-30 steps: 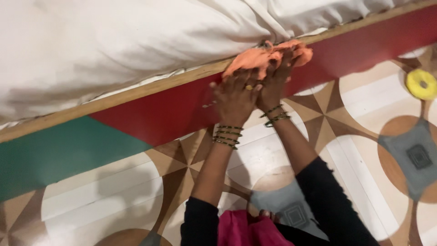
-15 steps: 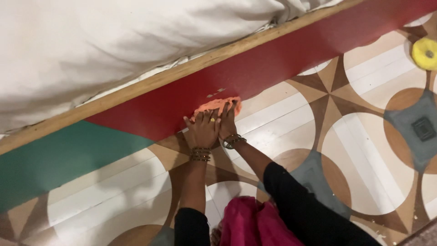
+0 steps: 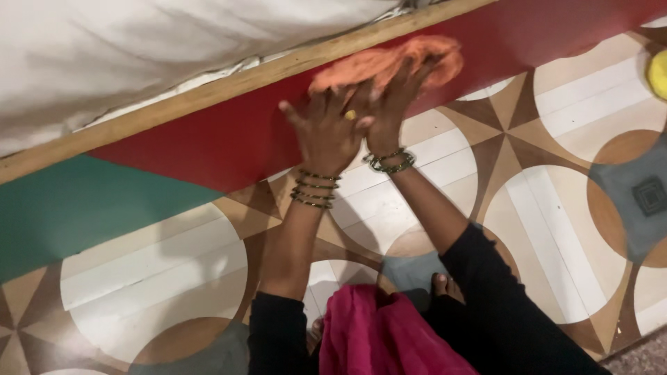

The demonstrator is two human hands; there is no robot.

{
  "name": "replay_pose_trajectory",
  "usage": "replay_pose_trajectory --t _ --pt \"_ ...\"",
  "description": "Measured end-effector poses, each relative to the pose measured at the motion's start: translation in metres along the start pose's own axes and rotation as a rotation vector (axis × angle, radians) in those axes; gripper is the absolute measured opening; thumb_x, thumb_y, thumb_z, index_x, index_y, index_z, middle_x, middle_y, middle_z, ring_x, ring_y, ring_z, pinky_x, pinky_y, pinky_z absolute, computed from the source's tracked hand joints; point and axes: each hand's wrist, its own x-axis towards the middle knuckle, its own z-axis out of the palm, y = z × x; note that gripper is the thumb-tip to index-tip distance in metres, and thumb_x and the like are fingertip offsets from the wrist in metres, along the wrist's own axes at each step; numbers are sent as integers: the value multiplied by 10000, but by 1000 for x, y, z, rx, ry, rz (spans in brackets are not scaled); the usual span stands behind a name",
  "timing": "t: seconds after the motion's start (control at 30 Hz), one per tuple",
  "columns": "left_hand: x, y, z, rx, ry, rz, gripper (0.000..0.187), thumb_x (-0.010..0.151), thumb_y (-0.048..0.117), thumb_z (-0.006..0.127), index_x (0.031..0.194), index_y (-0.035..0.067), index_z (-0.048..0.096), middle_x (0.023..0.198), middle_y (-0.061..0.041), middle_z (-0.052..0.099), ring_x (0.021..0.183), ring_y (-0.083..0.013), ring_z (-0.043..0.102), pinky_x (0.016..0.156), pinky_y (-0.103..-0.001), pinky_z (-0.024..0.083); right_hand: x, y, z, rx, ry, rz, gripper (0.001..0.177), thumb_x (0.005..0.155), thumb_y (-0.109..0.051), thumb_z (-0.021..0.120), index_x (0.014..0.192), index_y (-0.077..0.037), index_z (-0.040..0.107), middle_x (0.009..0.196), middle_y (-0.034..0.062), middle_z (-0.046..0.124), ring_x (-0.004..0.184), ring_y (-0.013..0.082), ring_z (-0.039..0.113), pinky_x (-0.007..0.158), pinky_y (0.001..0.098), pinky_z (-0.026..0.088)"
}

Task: The person wipes the side of a bed frame using an orange cloth. They move along the length of the frame, cleaning the teal and red painted sections.

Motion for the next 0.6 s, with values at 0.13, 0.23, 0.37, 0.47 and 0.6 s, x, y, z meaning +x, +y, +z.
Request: replay_pose_trajectory --t 0.13,0.23,0.37,0.47,0.6 --pt "19 30 -2 -7 46 6 631 1079 685 260 1481 316 576 1484 -54 495 1402 -276 417 1155 -733 -141 10 63 39 862 -137 156 751 1129 -631 380 1604 -60 269 1583 226 240 1435 368 270 1211 520 318" --pt "16 26 12 -87 -269 -38 693 1081 751 298 1469 253 583 1378 -40 548 1342 -243 473 1140 -674 70 -41 91 95 1640 -226 136 801 1086 -659 350 1580 -30 371 1562 207 392 1390 338 414 1175 471 343" --pt "-19 28 46 -232 -760 -64 730 1040 731 340 1494 209 575 1371 -82 609 1226 -270 546 1065 -546 339 -135 94 132 2151 -206 -51 932 981 -780 294 1623 -105 318 1666 110 311 1494 239 346 1262 407 249" --pt "-53 32 75 -95 -456 112 678 1041 658 382 1508 215 595 1436 -7 578 1327 -209 526 1170 -523 311 -180 71 137 2335 -127 307 847 1059 -733 269 1633 -111 312 1636 175 355 1507 284 346 1265 488 217" --pt "-87 17 76 -76 -595 17 663 962 695 379 1417 251 568 1496 23 527 1385 -221 468 1190 -591 264 -191 46 131 3057 79 833 736 1163 -670 235 1647 -120 304 1597 262 412 1523 344 345 1269 594 173"
